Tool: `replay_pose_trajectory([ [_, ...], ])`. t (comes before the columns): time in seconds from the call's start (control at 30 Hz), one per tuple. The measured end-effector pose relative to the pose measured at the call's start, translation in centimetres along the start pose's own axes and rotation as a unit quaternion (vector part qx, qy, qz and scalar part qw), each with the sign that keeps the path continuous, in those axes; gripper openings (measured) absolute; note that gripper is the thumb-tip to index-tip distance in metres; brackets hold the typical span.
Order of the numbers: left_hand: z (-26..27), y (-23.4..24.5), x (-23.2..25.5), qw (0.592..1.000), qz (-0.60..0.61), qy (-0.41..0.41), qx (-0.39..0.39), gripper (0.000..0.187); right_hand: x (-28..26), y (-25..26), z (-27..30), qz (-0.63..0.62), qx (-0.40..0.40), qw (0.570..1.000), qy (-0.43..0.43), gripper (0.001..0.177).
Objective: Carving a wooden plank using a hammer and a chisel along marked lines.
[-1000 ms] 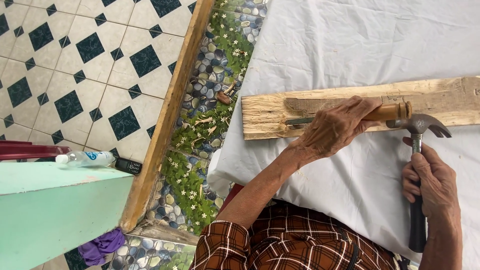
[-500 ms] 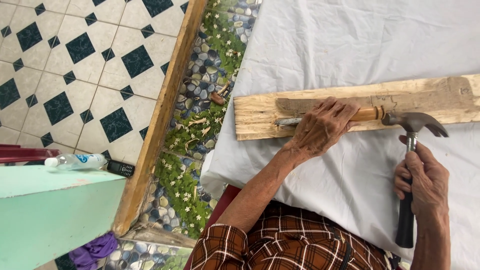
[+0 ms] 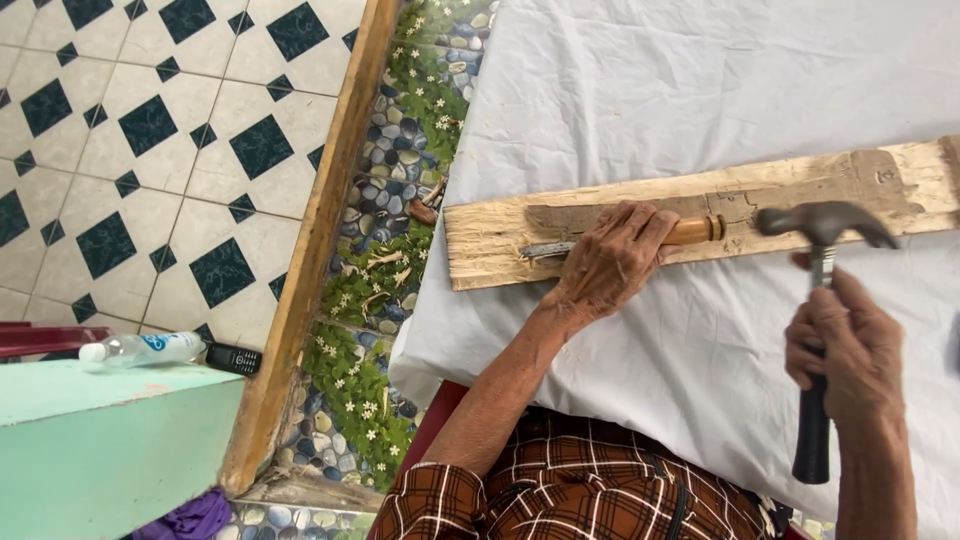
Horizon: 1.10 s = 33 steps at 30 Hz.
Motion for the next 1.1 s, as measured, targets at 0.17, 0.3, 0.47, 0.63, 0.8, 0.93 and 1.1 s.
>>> replay_pose_trajectory([
  [0.17,0.3,-0.4,0.1,1.000,-0.011,0.013,-0.010,0.015,0.3,-0.2,0.0,-0.008,0.103,0.994,0.033,0.022],
  [0.3,0.6,-0.3,-0.2,1.000,-0.014,0.002,-0.004,0.017,-0.7,-2.0,0.2,0.040,0.016,0.998,-0.034,0.038],
  [0.47,0.3,0.2,0.2,1.000,-0.018,0.010,0.012,0.018,0.7,-1.3,-0.2,0.022,0.057,0.998,-0.015,0.031],
  [0.63,1.2,-1.7,-1.3,0.995,0.070,0.061,0.033,0.028,3.0,-0.7,-1.5,0.005,0.044,0.997,-0.057,0.028],
  [0.8,-1.2,6.1,-2.7,0.913,0.324,0.226,0.103,0.029,3.2,-0.7,-1.4,0.011,0.028,0.998,-0.062,0.026],
  [0.93,-1.1,7.6,-3.0,0.820,0.496,0.235,0.160,0.040,2.7,-1.0,-1.1,0.010,0.037,0.997,-0.072,0.030],
  [1.1,-0.4,3.4,-1.0,0.902,0.386,0.162,0.109,0.031,3.1,-0.7,-1.6,-0.004,0.021,0.997,-0.070,0.033],
])
Point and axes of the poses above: each hand's wrist, its own z-axis away from the middle knuckle, its own y-axis out of the back of the hand, x = y × z, the point moved 1 cm from there along -z, towards the middle knuckle, and after that the axes turned 5 degrees about z, right-handed, at the moved point
